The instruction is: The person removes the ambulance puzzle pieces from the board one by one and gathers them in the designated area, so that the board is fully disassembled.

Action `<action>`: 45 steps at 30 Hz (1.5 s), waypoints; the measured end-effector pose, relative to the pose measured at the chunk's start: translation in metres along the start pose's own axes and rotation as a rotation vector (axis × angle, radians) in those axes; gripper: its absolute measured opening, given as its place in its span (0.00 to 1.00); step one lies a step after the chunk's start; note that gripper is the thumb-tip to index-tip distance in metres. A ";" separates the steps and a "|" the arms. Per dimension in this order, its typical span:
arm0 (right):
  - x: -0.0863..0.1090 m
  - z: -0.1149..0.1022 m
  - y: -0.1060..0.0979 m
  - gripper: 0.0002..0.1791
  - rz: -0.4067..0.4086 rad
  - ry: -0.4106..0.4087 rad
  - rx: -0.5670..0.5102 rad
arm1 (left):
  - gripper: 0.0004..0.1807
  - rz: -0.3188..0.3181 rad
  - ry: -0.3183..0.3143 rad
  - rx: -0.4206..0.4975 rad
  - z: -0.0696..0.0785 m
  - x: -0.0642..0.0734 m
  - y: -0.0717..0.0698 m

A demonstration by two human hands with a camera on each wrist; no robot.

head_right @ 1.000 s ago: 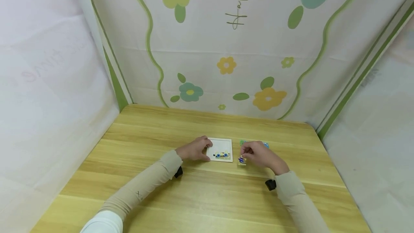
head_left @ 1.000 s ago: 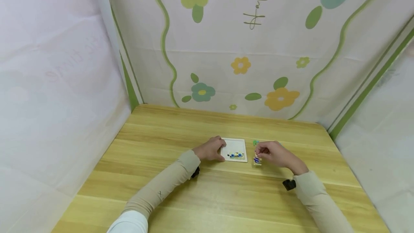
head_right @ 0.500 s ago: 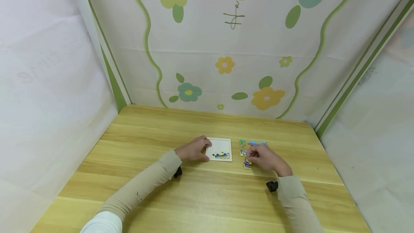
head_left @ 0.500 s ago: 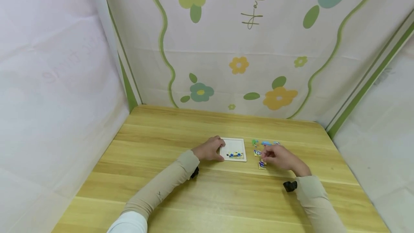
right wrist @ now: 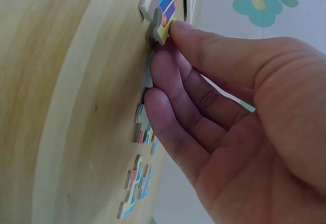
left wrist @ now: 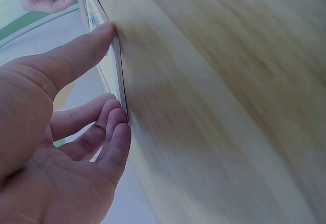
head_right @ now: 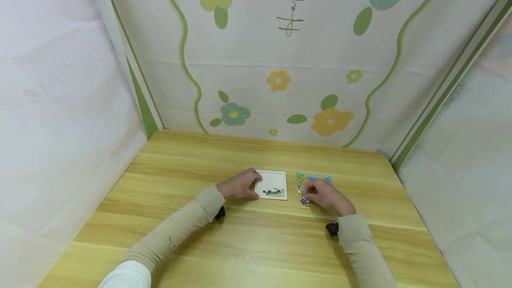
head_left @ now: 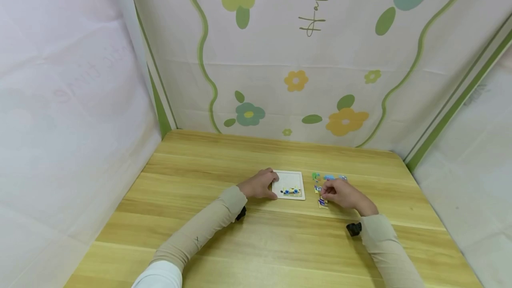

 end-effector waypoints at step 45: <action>-0.062 -0.079 0.038 0.12 -0.105 -0.170 0.150 | 0.30 -0.016 0.002 -0.035 0.003 -0.004 0.001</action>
Point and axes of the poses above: each hand's wrist, its own x-axis away from the middle knuckle, its own y-axis out of the palm, z = x × y, the point moved 7 cm from there along -x, towards the middle knuckle, and after that the axes turned 2 degrees about -x, right-handed, at the moved point
